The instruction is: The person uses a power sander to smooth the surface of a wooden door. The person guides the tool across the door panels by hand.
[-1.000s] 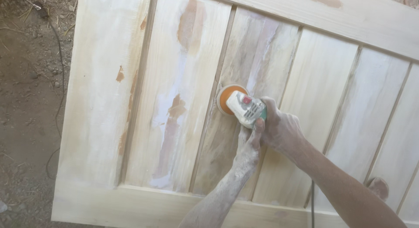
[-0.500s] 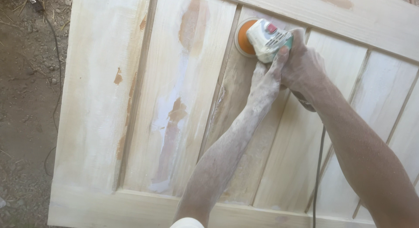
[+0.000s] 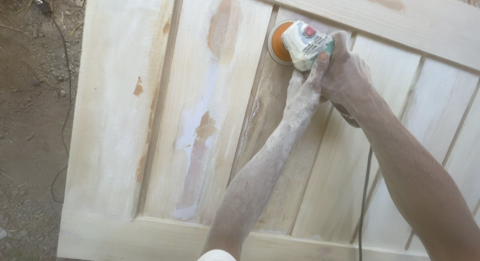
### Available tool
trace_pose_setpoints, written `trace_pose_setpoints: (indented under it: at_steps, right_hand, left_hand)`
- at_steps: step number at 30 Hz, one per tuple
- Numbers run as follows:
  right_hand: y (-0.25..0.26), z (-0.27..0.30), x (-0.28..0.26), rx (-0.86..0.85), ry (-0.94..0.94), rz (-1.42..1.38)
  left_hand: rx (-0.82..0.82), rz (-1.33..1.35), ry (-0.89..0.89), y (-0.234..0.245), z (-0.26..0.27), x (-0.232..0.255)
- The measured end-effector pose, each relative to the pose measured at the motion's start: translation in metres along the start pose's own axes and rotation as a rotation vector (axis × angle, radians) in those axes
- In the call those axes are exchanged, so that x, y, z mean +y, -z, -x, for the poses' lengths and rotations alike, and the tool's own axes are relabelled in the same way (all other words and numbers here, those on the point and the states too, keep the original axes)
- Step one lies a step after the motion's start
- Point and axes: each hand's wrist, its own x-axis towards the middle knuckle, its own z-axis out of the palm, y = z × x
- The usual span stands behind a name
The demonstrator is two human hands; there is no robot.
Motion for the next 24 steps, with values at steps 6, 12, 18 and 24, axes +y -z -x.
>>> trace_pose_setpoints:
  at_steps: [6, 12, 18, 24]
  right_hand:
    - [-0.015, 0.017, 0.010, 0.014, 0.124, 0.115]
    - [-0.003, 0.007, 0.005, -0.013, -0.026, -0.033]
    - [-0.005, 0.018, -0.009, -0.042, 0.049, 0.139]
    - [0.000, 0.019, 0.004, -0.033, -0.122, -0.145]
  left_hand:
    - [0.027, -0.026, -0.118, 0.005, 0.024, -0.015]
    - [0.019, 0.028, -0.021, -0.001, 0.010, -0.005]
    - [0.066, -0.081, -0.074, 0.007, 0.024, -0.007]
    - [-0.006, -0.002, 0.036, -0.008, 0.012, -0.005]
